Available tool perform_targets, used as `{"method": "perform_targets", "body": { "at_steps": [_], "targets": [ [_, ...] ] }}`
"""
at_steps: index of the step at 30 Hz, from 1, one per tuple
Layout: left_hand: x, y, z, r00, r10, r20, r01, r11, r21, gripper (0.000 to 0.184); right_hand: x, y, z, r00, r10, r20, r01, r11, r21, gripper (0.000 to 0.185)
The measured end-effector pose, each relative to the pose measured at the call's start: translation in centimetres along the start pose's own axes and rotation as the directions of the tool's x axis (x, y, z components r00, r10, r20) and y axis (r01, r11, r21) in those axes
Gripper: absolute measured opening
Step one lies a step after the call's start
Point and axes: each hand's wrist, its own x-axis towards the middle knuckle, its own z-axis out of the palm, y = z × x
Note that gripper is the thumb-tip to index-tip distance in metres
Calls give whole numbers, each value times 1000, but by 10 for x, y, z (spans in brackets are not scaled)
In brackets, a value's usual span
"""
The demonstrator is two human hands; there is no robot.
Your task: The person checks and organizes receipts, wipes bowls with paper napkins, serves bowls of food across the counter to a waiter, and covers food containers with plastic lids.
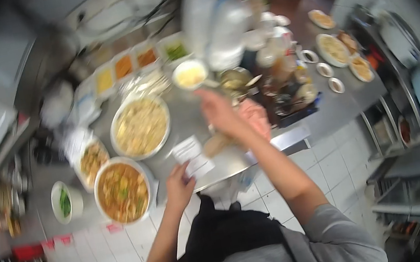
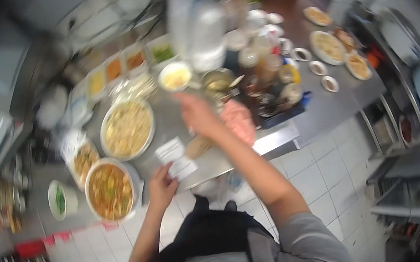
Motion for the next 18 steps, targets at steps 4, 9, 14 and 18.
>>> {"method": "perform_targets", "body": {
  "at_steps": [4,9,14,18],
  "targets": [
    [-1,-6,3,994,31,-102,-22,996,92,51,-33,-46,-19,961,255,107,-173,253,952,30],
    [-4,-13,10,979,78,-190,-28,967,253,56,-104,17,37,971,75,227,-239,307,921,13],
    [-3,-15,12,971,88,-221,-22,958,286,58,-123,11,59,912,310,270,-409,745,526,10],
    [-5,-16,12,973,78,-218,-17,963,269,59,-129,12,63,965,140,222,-209,922,326,5]
  ]
}}
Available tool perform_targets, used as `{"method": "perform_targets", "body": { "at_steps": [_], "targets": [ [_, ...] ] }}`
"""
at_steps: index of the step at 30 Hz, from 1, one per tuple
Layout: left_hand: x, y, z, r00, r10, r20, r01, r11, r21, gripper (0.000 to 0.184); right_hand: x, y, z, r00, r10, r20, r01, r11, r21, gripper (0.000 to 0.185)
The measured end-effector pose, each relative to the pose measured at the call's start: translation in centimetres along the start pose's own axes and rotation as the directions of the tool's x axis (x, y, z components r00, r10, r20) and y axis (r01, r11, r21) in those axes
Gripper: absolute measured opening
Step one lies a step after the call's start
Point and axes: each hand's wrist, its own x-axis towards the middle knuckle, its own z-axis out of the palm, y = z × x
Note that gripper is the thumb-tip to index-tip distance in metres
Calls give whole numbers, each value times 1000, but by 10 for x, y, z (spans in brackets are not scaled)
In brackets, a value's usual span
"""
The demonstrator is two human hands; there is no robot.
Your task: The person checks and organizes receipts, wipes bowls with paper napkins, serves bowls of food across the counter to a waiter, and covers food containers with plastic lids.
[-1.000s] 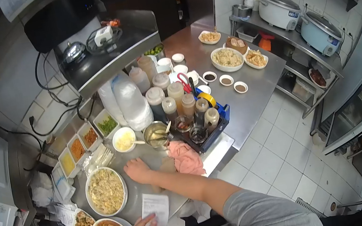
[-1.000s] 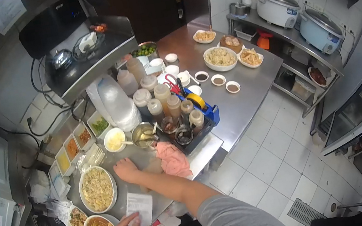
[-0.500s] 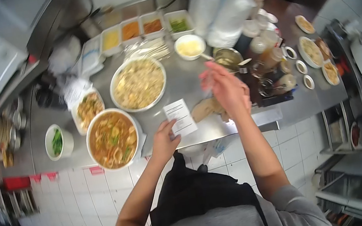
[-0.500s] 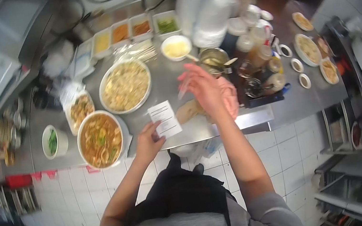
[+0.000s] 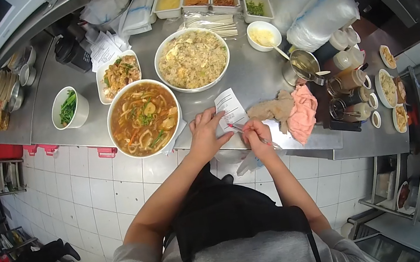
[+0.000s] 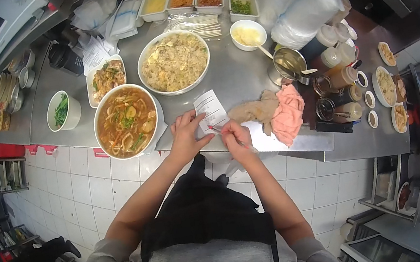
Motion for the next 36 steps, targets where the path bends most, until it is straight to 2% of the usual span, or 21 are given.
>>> {"method": "perform_targets", "body": {
  "at_steps": [2,5,8,11,15,21,24,26,27,30,36],
  "targets": [
    [0,-2,1,1000,6,-10,-6,1000,9,59,-1,0,0,1000,-4,2,4,1000,-2,7],
    [0,-1,0,1000,4,2,-4,1000,8,59,-1,-1,0,994,-104,43,109,987,-121,7],
    [0,-1,0,1000,0,11,0,1000,6,58,0,5,-3,970,-243,-24,233,949,-214,7],
    [0,-1,-1,1000,-6,17,6,1000,4,59,-1,1,-4,993,-59,-106,53,997,-62,7],
    [0,0,-1,1000,-4,19,4,1000,11,60,-2,-1,5,996,-85,-15,84,995,-49,7],
    [0,1,-1,1000,-5,16,5,1000,11,59,-1,1,6,990,-137,16,138,980,-143,6],
    [0,-1,0,1000,2,13,-2,1000,8,58,0,3,3,973,-226,-49,208,950,-234,7],
    [0,-2,1,1000,10,-4,-9,1000,16,59,3,4,-4,972,-6,-235,26,996,82,7],
    [0,-2,1,1000,13,-11,-13,1000,20,59,4,1,-5,975,43,-220,-8,987,158,7],
    [0,1,-1,1000,-9,15,9,1000,20,57,3,7,0,989,-64,-135,68,997,26,8],
    [0,0,0,1000,5,4,-5,1000,14,57,3,1,7,997,-52,-55,50,998,-39,7]
  ]
}}
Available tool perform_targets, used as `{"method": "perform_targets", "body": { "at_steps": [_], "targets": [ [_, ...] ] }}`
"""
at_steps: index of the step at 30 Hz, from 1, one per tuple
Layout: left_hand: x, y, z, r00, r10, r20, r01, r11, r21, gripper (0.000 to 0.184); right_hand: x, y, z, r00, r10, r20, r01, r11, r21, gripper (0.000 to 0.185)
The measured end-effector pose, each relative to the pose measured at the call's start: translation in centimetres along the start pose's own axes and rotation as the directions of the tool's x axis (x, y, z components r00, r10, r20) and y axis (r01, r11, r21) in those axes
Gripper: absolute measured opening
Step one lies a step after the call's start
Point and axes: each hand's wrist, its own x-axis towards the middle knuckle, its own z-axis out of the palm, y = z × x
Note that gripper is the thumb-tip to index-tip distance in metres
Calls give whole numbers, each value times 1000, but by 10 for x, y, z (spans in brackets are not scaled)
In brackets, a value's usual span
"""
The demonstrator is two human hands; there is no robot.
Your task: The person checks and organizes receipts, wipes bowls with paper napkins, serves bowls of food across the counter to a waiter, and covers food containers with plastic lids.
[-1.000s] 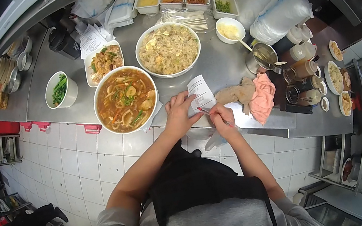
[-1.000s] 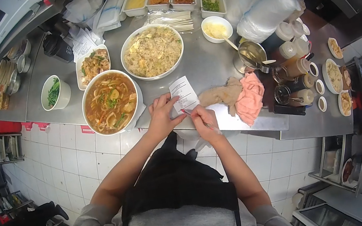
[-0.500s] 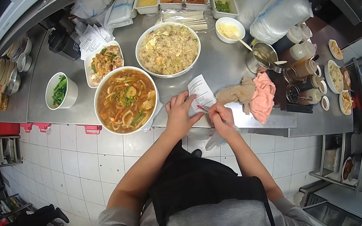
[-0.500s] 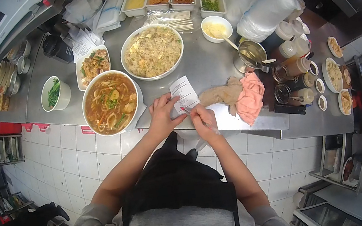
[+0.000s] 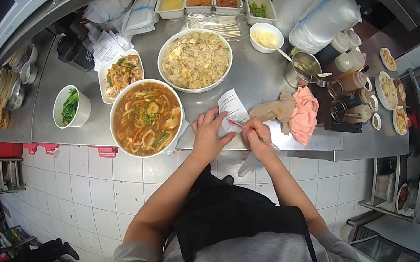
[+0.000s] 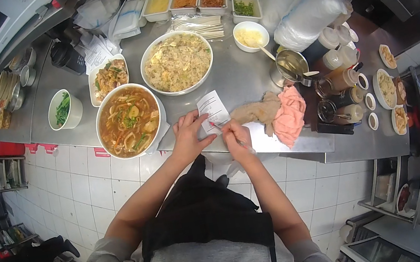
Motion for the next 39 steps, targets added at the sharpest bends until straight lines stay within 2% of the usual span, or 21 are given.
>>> {"method": "perform_targets", "body": {
  "at_steps": [1,4,8,9,10,13,15,16,17,20,21,22,23,25,28,29,31,34,35,38,39],
  "targets": [
    [0,0,0,1000,2,-4,-2,1000,0,58,1,-1,2,1000,9,2,-9,1000,3,6],
    [-1,-2,2,1000,4,-14,-4,1000,2,59,5,-13,5,994,-94,58,100,989,-108,6],
    [-1,-3,3,1000,3,-17,-3,1000,1,60,10,2,-6,974,-159,-158,137,980,-147,12],
    [-1,-2,2,1000,7,-20,-7,1000,5,59,10,-6,-10,976,-103,-192,97,995,-39,12],
    [-2,-3,2,1000,-14,-12,14,1000,-18,59,8,0,-17,983,-10,-184,3,999,-38,10],
    [-1,-4,8,998,-51,-28,50,997,-51,58,18,5,-29,968,-197,-156,159,961,-224,9],
    [17,2,4,997,48,-64,-71,902,-426,55,36,12,-44,944,-313,-107,248,883,-398,19],
    [29,24,-13,997,35,-64,-62,871,-487,49,46,2,-52,922,-372,-108,295,854,-429,23],
    [48,39,-16,991,27,-132,-120,624,-772,44,51,-9,-56,905,-412,-104,326,829,-454,28],
    [110,103,-96,963,102,-250,-242,740,-628,37,60,-12,-64,908,-410,-82,329,822,-466,30],
    [135,120,-123,913,218,-344,-377,773,-511,36,61,-11,-63,899,-432,-77,345,805,-483,31],
    [161,138,-154,847,328,-419,-492,782,-383,36,60,-9,-63,893,-446,-66,357,789,-500,31],
    [182,168,-189,688,500,-526,-657,738,-157,32,58,-7,-63,890,-454,-53,365,775,-516,32],
    [228,210,-245,488,646,-587,-795,606,6,24,56,-10,-64,887,-453,-91,351,788,-506,31],
    [286,267,-312,423,593,-685,-860,500,-99,24,55,-10,-64,898,-424,-116,323,817,-477,29],
    [305,280,-329,391,589,-707,-866,496,-66,27,55,-10,-64,906,-406,-117,311,828,-467,29],
    [339,299,-351,416,510,-753,-871,460,-170,31,54,-10,-64,906,-400,-137,305,842,-444,30],
    [369,305,-360,611,414,-675,-745,589,-314,32,53,-7,-63,910,-387,-149,294,855,-427,30],
    [374,308,-357,600,391,-698,-746,589,-312,34,54,-6,-64,911,-385,-149,292,856,-426,29],
    [381,308,-357,709,307,-636,-629,683,-371,36,56,-1,-65,898,-415,-148,317,842,-436,30],
    [383,310,-359,691,324,-646,-641,687,-342,36,56,-1,-65,898,-414,-147,318,844,-432,30]
  ]
}}
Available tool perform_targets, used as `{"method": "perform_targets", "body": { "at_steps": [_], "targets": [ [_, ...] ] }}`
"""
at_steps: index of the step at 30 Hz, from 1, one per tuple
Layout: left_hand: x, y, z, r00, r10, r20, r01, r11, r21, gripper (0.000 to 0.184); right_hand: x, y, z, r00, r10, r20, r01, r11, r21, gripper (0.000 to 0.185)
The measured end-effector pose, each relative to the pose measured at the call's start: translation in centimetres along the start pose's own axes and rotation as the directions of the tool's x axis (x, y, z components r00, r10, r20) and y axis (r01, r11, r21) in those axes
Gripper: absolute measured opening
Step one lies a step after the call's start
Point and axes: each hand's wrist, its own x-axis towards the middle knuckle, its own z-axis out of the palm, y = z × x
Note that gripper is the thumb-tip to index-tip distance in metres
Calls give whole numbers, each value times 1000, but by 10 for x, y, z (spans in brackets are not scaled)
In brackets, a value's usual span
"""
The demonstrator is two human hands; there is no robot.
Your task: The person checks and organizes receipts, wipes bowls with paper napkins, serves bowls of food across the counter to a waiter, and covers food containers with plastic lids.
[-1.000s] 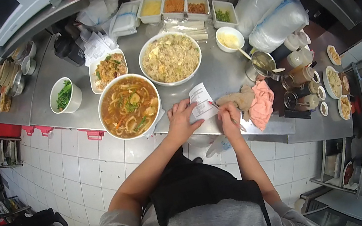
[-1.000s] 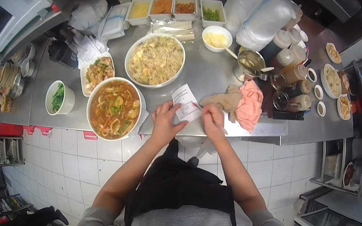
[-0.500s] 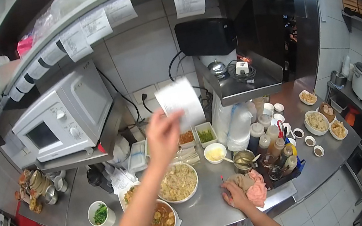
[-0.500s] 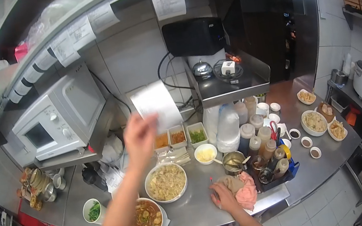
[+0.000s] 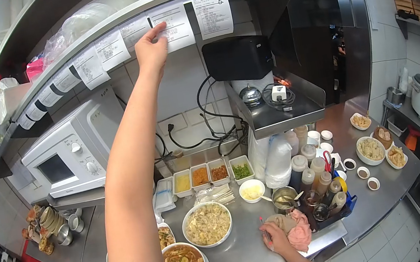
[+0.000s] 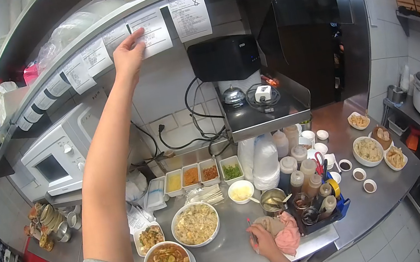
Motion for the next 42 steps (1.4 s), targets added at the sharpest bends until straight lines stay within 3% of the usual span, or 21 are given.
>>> {"method": "perform_targets", "body": {
  "at_steps": [6,9,12,13,15,16,19,21,22,23,27,29,34,37,38,39,41,42],
  "targets": [
    [27,14,5,992,123,-29,-122,992,30,34,2,-10,-4,1000,28,-1,-28,1000,1,27],
    [24,12,8,995,90,-52,-83,988,134,32,1,-1,-1,999,-35,-24,35,999,-18,31],
    [-9,-6,22,971,235,-37,-210,921,329,31,0,6,3,999,-40,-32,40,999,-13,32],
    [-17,-30,33,963,264,-61,-238,932,272,28,0,4,1,1000,-12,-17,12,1000,-4,32],
    [-48,-20,52,992,-122,31,116,981,157,28,-3,-2,-2,999,48,9,-48,999,12,30],
    [-59,-4,59,940,-318,126,314,948,44,29,-2,-6,-3,997,76,18,-76,997,19,29],
    [-43,-1,84,996,46,83,-52,996,76,32,0,-6,-2,996,92,18,-93,995,32,27],
    [-12,5,92,992,114,52,-115,993,16,34,0,-4,-2,998,65,7,-65,997,30,28],
    [1,9,91,995,50,82,-53,998,34,36,1,-3,-2,999,43,0,-43,999,26,29],
    [3,16,88,991,8,135,0,998,-63,35,0,-3,-2,1000,21,-5,-21,1000,21,30],
    [-27,27,83,966,10,260,70,951,-300,35,-2,6,-2,1000,17,-22,-17,999,29,28],
    [-61,25,72,944,225,242,-180,964,-194,41,-2,10,2,999,-12,-47,14,999,43,27],
    [-153,61,9,899,96,427,113,892,-437,61,-1,4,1,1000,20,-22,-18,998,64,25],
    [-190,73,-32,926,145,348,31,891,-453,64,-3,22,8,999,-43,-10,42,999,-11,27],
    [-200,75,-56,928,172,331,-86,962,-259,60,-4,23,7,998,-59,21,60,997,-39,28],
    [-207,83,-77,934,107,341,7,949,-316,53,-5,27,10,998,-61,-1,61,998,-9,27],
    [-211,101,-135,929,162,332,-126,984,-127,44,-4,32,15,997,-73,-14,73,997,-7,25],
    [-214,117,-164,960,137,244,-129,991,-49,42,-2,33,15,996,-87,-10,87,996,-37,24]
  ]
}}
